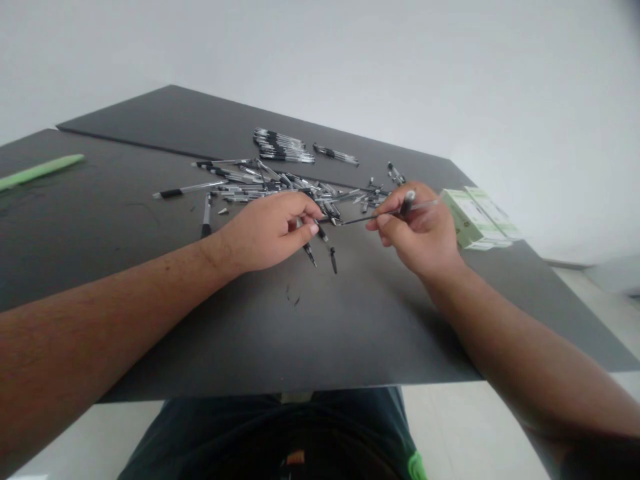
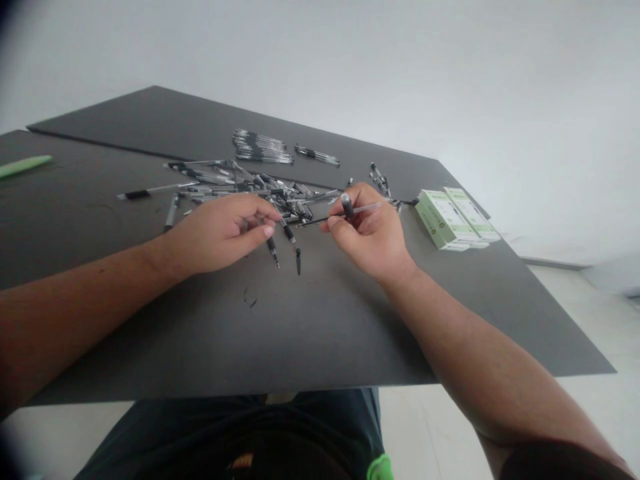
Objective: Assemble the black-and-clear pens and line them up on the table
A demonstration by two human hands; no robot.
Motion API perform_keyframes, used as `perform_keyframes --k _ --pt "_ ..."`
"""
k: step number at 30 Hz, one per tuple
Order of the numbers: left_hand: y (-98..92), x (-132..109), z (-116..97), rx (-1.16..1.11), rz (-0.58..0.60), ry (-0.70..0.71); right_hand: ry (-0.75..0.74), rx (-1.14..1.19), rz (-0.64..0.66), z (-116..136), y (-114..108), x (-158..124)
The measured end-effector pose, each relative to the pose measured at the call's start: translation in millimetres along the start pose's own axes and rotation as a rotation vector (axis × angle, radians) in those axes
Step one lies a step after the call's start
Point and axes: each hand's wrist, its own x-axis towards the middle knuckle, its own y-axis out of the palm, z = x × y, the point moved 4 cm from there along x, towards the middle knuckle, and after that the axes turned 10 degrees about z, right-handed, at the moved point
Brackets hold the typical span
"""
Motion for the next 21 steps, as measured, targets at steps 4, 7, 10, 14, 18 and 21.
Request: perform_keyframes --k 4,7,10,14,18,21 --pt "3.1 -2 -4 -0.058 0.042 0.025 0.064 0.152 0.125 -8 18 -5" --pt "5.0 -1 -7 -0.014 0.095 0.024 0.071 0.215 0.181 -11 23 -8" --pt "5.0 -1 -11 0.048 0.126 0.026 0.077 0.243 0.2 -10 25 -9" --pt "3.1 -1 -14 0.074 0.12 0.029 0.079 0.267 0.185 -8 24 -9" --pt "2.3 0 -13 0.015 0.119 -0.026 0.079 0.297 0.192 -9 25 -8" --pt "3.6 0 -11 -0.037 0.141 -0.071 0.081 0.292 0.222 -8 26 -9"
